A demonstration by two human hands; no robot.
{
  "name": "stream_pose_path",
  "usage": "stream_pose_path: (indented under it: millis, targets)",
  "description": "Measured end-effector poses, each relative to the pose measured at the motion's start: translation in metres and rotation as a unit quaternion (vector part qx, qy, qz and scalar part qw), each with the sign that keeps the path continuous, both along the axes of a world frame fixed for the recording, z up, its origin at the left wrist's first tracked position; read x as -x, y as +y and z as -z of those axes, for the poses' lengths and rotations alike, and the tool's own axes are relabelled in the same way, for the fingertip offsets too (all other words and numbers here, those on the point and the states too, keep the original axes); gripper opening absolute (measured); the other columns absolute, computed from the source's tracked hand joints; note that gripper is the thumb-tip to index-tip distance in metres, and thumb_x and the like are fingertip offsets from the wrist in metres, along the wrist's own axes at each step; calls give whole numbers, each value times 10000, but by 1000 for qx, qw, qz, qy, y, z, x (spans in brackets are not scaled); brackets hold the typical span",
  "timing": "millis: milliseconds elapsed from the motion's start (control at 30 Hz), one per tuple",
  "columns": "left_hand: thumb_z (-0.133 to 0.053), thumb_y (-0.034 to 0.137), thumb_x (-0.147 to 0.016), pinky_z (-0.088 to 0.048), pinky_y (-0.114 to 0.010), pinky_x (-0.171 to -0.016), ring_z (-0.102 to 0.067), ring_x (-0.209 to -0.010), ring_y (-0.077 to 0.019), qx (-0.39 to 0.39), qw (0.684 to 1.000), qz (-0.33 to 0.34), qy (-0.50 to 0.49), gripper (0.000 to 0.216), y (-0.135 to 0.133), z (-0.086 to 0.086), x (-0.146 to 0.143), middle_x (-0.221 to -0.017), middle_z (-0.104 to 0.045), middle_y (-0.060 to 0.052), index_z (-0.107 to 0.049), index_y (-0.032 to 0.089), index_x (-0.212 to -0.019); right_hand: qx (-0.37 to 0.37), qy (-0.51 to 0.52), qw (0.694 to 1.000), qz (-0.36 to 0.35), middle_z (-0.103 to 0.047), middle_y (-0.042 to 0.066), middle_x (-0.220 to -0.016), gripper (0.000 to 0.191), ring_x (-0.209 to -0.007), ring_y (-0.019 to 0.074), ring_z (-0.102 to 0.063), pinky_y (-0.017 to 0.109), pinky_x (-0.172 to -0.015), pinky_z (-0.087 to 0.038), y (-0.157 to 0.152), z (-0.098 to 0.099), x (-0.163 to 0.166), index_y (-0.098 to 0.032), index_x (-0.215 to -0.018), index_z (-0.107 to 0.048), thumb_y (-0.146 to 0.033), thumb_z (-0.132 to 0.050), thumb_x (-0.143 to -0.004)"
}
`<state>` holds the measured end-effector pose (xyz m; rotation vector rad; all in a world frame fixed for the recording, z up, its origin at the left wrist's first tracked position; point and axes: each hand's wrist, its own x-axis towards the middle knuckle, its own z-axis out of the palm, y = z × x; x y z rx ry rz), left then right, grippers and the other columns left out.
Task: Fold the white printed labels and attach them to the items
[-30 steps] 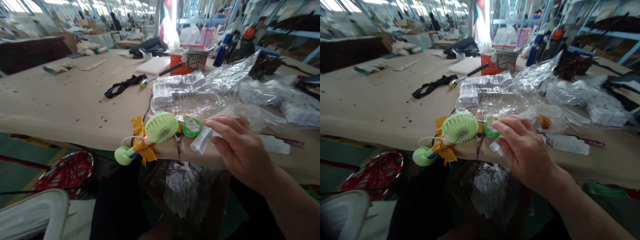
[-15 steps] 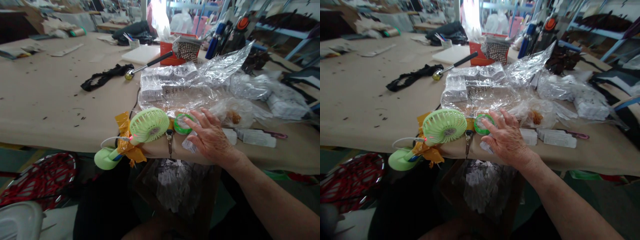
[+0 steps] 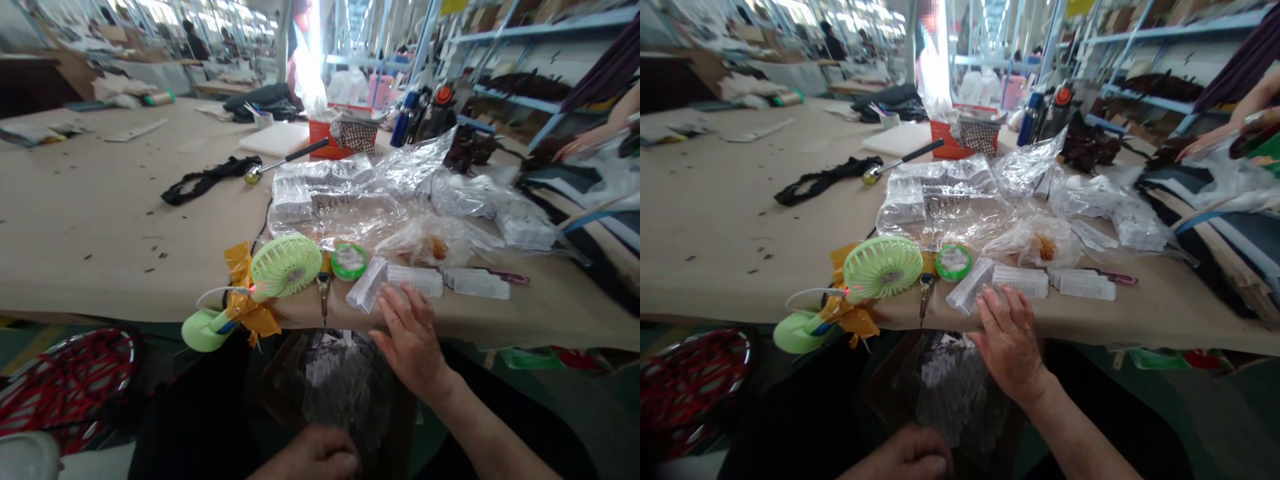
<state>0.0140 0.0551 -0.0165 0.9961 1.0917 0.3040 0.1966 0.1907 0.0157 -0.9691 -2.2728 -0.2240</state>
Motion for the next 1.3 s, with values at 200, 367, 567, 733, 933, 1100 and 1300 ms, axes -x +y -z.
stream_pose_path:
  millis: [200,367,567,733,933,1100,1300]
  targets:
    - [-524,290,-705,-402,-245,-644,-555,-648,-145,0,998,-57,-26,201,9,-2,-18,-659,-644,-4,-667,152,-728,-4,12,1000,0,-652,78,-1194,306,-1223,316,-469,536,-1053,-308,0,9,4,-195,-1166,-585,-226,-588,-862]
    - [-523,268,-691,-383,-233,-599,-523,-594,-128,2,998,-61,-29,184,10,-2,-24,-618,-628,9,-668,155,-715,-5,49,999,-5,-642,104,-1172,385,-1206,308,-484,525,-1049,-342,8,0,6,-185,-1207,-562,-301,-619,-845]
    - [-540,256,-692,-377,-235,-605,-526,-593,-127,13,994,-86,-61,160,17,-7,-29,-606,-626,9,-662,153,-698,-25,57,997,-43,-698,60,-1061,226,-1116,270,-544,495,-999,-406,11,1,7,-213,-1061,-652,-178,-620,-840]
    - [-557,316,-741,-374,-241,-618,-525,-590,-122,-24,987,-131,-92,221,25,-15,-33,-617,-632,-7,-675,129,-748,-13,88,991,-96,-714,42,-981,248,-1037,223,-599,447,-941,-477,14,6,-3,-232,-1021,-677,-90,-570,-848]
    - [-622,409,-750,-408,-263,-673,-560,-618,-134,-45,957,-239,-158,283,43,-27,-43,-629,-647,-30,-657,129,-765,14,128,984,-125,-709,28,-870,192,-959,203,-624,420,-894,-511,15,3,-5,-232,-893,-687,-89,-569,-846]
    - [-651,356,-758,-418,-258,-672,-571,-627,-130,-33,930,-303,-205,238,54,-34,-51,-647,-653,-42,-647,119,-781,44,137,981,-127,-679,36,-814,155,-906,197,-614,394,-839,-535,16,0,-4,-209,-831,-668,-84,-577,-839]
    - [-622,319,-813,-442,-274,-709,-598,-663,-129,-30,902,-339,-265,206,62,-36,-57,-689,-655,-46,-627,113,-811,37,144,977,-150,-705,52,-897,145,-955,212,-628,420,-892,-534,16,2,-9,-200,-936,-676,-113,-623,-834]
